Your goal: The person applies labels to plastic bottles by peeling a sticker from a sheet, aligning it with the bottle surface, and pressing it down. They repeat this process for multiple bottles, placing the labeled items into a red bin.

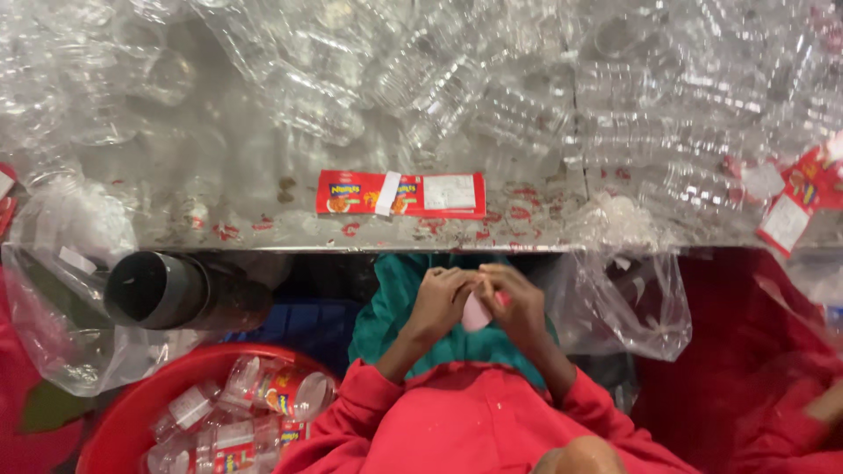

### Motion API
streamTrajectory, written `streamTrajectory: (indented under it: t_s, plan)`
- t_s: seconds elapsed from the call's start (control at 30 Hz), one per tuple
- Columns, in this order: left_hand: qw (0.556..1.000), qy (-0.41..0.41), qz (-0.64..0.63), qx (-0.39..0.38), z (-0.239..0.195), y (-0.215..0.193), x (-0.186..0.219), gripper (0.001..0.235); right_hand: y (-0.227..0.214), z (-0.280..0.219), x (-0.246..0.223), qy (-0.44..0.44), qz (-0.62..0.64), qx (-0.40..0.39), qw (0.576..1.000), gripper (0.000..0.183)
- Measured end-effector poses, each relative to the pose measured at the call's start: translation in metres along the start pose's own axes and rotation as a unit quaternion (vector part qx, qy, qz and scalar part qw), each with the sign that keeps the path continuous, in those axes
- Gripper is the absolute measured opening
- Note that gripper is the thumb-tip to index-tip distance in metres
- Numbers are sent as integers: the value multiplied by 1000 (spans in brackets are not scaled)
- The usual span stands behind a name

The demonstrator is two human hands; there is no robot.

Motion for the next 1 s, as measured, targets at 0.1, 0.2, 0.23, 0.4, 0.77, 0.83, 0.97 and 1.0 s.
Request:
streamTrajectory:
  t_s: [0.1, 0.2, 0.23, 0.4, 0.77, 0.83, 0.97, 1.0]
  plan:
    - [1000, -5, -26, 8, 5, -3, 2, 22, 20, -1, 49, 259, 437, 28, 861, 12]
    - [979, -168, -107, 40, -2, -8, -9, 19, 21, 3, 88, 416, 666, 141, 603, 17]
    - [978, -173, -113, 30, -8, -4, -9, 19, 15, 0, 91, 424, 662, 151, 600, 17]
    - [831, -279, -477, 63, -31, 22, -29, 17, -17, 16, 81, 219, 619, 189, 730, 10]
    - [950, -64, -304, -11, -7, 23, 32, 104, -10, 15, 29, 235, 592, 131, 760, 14]
    - [935, -119, -335, -10, -27, 43, 12, 82, -13, 13, 34, 230, 592, 132, 761, 15]
    - [843, -361, -399, 15, -62, 64, -34, 30, -64, 25, 33, 96, 378, 267, 881, 8]
    - [822, -319, -465, 76, -63, 60, -38, 21, -77, 28, 25, 90, 182, 271, 941, 16]
Point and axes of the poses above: each hand's wrist, its own z-axis towards the middle knuckle, its own y-axis out of the palm, x = y × z, the point moved 3 cm from there along z, towards the middle knuckle, and after that the axes turned 4 degrees about -z, right-handed, at the moved point
